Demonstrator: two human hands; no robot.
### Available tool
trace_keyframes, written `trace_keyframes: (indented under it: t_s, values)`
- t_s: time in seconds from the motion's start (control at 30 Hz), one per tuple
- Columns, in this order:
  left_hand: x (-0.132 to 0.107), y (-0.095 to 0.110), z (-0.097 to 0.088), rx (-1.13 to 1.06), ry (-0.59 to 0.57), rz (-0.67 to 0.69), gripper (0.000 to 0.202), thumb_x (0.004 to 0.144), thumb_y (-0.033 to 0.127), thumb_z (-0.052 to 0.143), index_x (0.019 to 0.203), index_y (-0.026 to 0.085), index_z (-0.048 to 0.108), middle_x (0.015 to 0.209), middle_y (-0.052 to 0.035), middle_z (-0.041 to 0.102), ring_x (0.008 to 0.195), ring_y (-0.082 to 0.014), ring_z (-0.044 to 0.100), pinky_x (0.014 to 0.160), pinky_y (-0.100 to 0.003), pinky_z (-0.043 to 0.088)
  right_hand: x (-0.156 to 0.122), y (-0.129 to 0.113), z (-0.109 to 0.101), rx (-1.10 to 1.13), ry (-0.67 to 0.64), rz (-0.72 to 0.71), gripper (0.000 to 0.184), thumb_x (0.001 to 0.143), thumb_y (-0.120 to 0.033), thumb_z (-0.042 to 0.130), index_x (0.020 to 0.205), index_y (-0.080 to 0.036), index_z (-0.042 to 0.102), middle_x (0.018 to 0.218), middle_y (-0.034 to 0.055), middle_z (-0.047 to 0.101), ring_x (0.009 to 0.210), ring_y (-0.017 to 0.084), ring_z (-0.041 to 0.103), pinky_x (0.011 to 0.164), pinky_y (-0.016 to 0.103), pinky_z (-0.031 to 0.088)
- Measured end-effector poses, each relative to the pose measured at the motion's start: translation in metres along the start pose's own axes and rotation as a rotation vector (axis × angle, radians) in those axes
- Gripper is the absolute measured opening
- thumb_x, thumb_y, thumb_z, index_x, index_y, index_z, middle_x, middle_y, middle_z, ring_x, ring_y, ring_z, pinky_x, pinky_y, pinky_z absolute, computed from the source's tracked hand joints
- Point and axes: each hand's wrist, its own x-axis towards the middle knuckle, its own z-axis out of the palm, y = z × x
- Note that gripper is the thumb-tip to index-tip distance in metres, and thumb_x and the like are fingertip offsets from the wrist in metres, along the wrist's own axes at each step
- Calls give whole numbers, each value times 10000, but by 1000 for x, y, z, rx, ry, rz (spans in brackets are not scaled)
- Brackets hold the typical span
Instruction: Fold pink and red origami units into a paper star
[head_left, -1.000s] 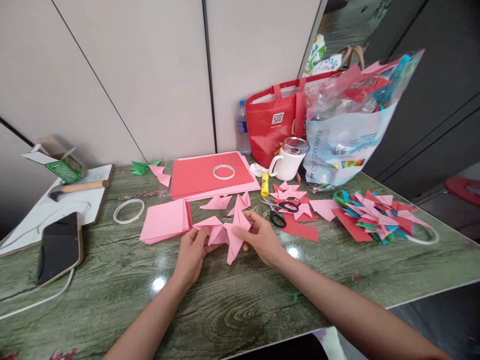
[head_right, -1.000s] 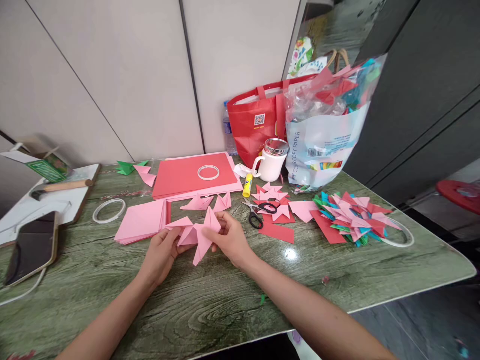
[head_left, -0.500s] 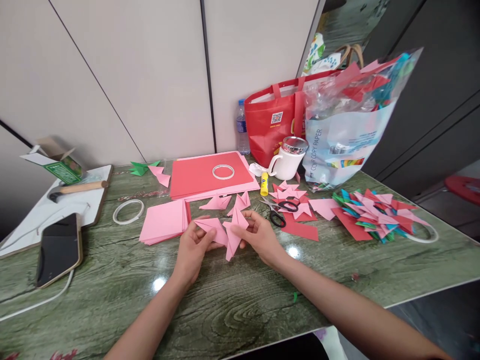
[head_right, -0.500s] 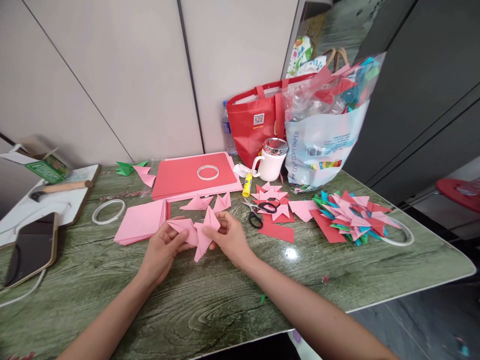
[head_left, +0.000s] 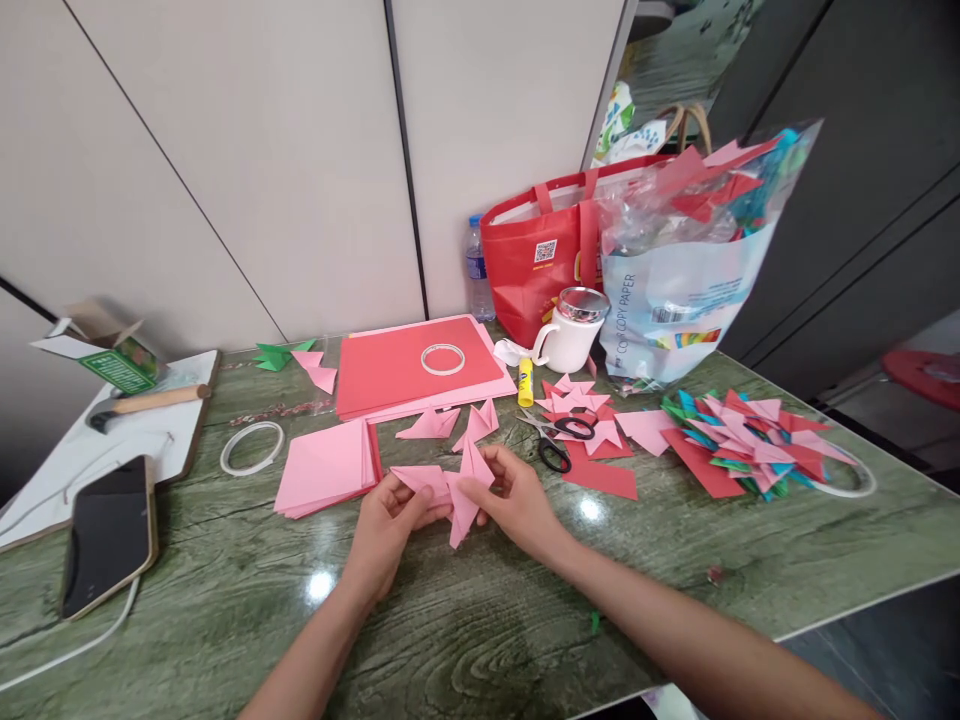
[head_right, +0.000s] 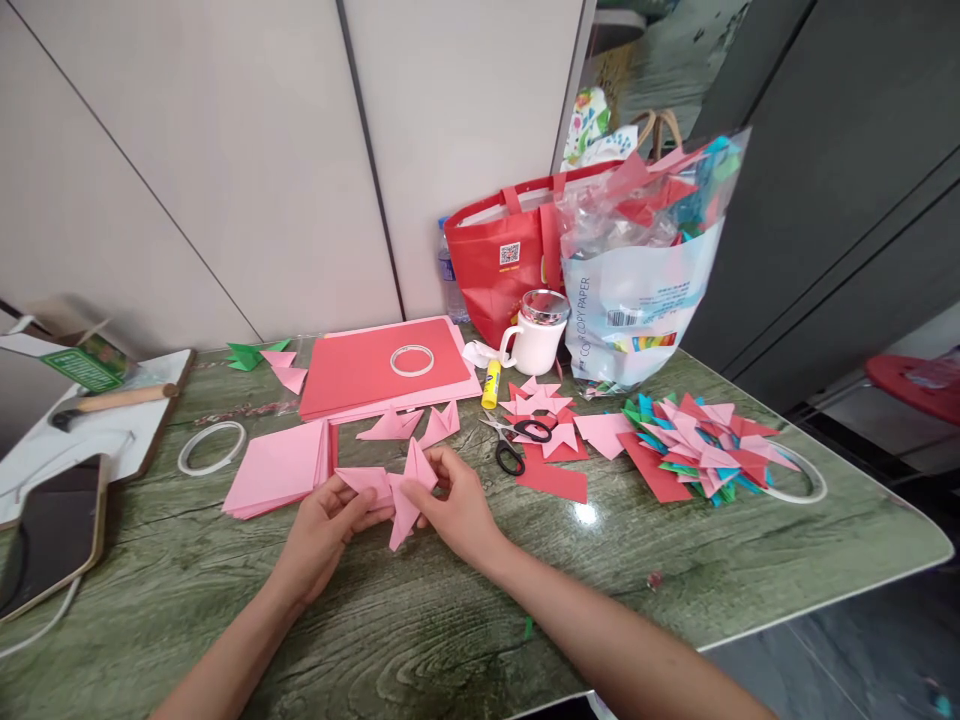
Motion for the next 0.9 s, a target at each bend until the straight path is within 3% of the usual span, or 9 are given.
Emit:
trace_keyframes:
  t_s: [0.13,0.3,0.43,0.63,0.77,0.9]
  values:
    - [1,3,-1,-40,18,-16,298,668,294,739,901,143,629,883,-34,702,826,-188,667,788,-346,564,1,0,1,3,30,4,220,747,-298,646,867,-168,515,747,-28,557,480,55,492,373,166,456]
    - [3,1,-1,-7,86,-31,382,629,321,756,930,132,617,891,-62,709,745,-202,676,638,-329,591,3,1,4,34,57,2,238,745,-318,647,879,-173,514,754,-30,555,462,47,479,359,159,449]
    - [2,0,2,-1,65,-41,378,634,342,742,919,135,603,931,-84,710,780,-230,680,599,-317,583,3,5,5,33,33,20,259,735,-335,652,885,-178,512,767,-26,564,467,52,480,355,161,449]
    - [-2,2,4,35,27,-42,349,659,363,712,897,148,573,885,-69,719,716,-216,686,555,-305,571,3,8,5,-33,17,9,255,742,-344,644,870,-185,491,766,-22,565,466,61,483,359,174,443]
    - [-2,3,4,75,59,-21,345,649,360,712,876,146,565,779,-45,717,618,-197,675,496,-286,553,2,8,6,-51,1,21,294,744,-354,640,930,-196,476,832,-4,596,434,56,459,352,189,432]
    - [-1,4,4,59,49,-2,397,649,334,714,954,152,539,705,-17,705,580,-186,667,520,-293,553,3,9,4,-51,-32,37,363,746,-359,640,1019,-209,453,772,-19,598,422,67,481,368,195,433]
